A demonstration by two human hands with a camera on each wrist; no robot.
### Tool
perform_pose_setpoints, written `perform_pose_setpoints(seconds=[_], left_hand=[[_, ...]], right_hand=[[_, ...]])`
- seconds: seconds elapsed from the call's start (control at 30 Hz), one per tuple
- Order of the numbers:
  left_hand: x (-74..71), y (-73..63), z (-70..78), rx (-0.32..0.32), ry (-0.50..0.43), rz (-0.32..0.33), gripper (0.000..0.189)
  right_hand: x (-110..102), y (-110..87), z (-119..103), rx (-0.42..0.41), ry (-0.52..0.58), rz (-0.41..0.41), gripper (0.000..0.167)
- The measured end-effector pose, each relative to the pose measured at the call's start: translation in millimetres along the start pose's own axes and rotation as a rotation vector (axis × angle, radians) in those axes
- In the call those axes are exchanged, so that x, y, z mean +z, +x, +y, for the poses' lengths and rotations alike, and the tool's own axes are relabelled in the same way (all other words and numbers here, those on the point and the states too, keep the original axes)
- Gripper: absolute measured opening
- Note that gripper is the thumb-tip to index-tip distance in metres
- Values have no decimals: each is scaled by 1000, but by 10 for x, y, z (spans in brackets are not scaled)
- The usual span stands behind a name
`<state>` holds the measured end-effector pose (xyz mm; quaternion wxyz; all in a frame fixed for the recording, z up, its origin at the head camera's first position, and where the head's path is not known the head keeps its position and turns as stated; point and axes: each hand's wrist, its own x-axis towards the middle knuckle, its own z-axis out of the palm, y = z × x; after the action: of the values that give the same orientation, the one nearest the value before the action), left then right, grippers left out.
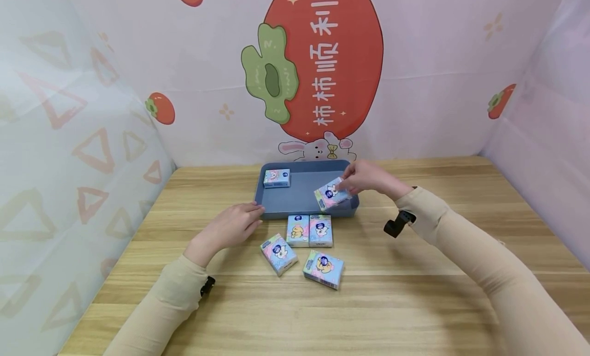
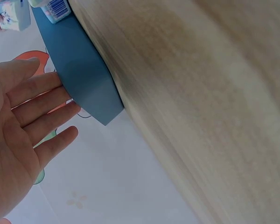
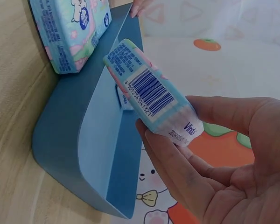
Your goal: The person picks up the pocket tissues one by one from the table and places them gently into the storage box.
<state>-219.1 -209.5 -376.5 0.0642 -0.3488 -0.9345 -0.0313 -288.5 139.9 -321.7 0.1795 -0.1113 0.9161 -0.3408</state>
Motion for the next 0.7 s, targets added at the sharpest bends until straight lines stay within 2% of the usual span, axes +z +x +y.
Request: perform_pose_setpoints(seconds=[0.37, 0.7], left_hand=[[-7, -1, 3, -6, -2, 0, 32], [-3, -5, 2, -10, 5, -6, 33]], right_hand=[[-7, 159, -124, 13, 22, 11, 40], [5, 342, -141, 49, 74, 40, 38]])
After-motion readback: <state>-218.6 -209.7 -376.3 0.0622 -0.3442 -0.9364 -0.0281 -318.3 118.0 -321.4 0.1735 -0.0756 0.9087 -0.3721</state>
